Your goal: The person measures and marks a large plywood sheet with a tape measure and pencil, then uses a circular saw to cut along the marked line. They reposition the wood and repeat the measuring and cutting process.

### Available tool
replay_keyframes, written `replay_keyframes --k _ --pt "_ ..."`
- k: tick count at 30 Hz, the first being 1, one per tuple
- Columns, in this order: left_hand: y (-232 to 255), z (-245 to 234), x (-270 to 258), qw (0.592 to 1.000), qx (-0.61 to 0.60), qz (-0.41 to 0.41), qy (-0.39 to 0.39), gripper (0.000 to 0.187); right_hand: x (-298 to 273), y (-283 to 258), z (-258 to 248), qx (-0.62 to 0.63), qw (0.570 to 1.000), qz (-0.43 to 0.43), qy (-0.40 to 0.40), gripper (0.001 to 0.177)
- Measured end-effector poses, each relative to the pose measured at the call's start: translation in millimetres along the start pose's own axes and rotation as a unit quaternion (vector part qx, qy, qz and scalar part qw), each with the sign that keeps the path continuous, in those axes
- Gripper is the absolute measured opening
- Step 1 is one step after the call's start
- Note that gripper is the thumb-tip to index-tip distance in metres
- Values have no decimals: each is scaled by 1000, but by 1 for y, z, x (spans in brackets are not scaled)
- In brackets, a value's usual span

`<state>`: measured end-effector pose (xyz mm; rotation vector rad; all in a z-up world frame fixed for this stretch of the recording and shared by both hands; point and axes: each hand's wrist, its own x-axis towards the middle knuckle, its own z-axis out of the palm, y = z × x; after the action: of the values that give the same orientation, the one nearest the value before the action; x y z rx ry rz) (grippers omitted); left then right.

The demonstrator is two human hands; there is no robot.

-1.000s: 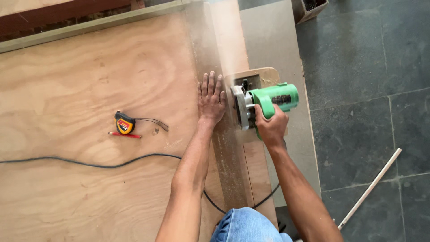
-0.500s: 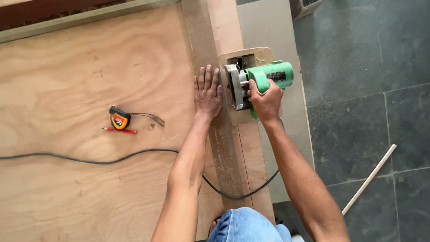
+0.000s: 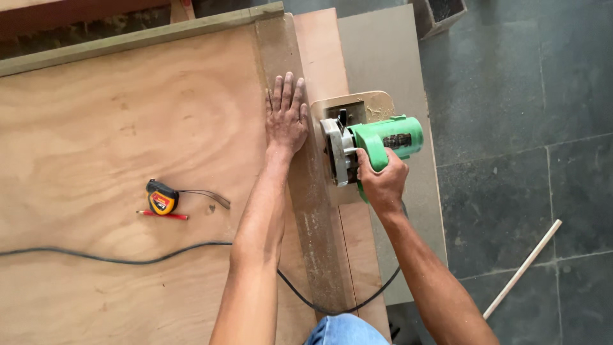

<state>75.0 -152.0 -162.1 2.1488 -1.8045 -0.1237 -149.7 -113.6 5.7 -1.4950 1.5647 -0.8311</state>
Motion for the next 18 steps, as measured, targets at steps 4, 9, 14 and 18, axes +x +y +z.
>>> replay_keyframes --k 4,9,14,18 --pt "0 -1 10 1000 -2 1 9 61 19 -5 6 -26 998 -43 23 28" --pt "2 -3 8 1000 -16 4 13 61 56 -12 24 0 999 -31 18 27" --pt "3 -8 10 1000 -30 -5 6 61 101 -22 42 -8 998 -58 19 28" --pt "4 -8 8 999 -34 -10 2 61 123 -27 52 -11 997 -73 24 29"
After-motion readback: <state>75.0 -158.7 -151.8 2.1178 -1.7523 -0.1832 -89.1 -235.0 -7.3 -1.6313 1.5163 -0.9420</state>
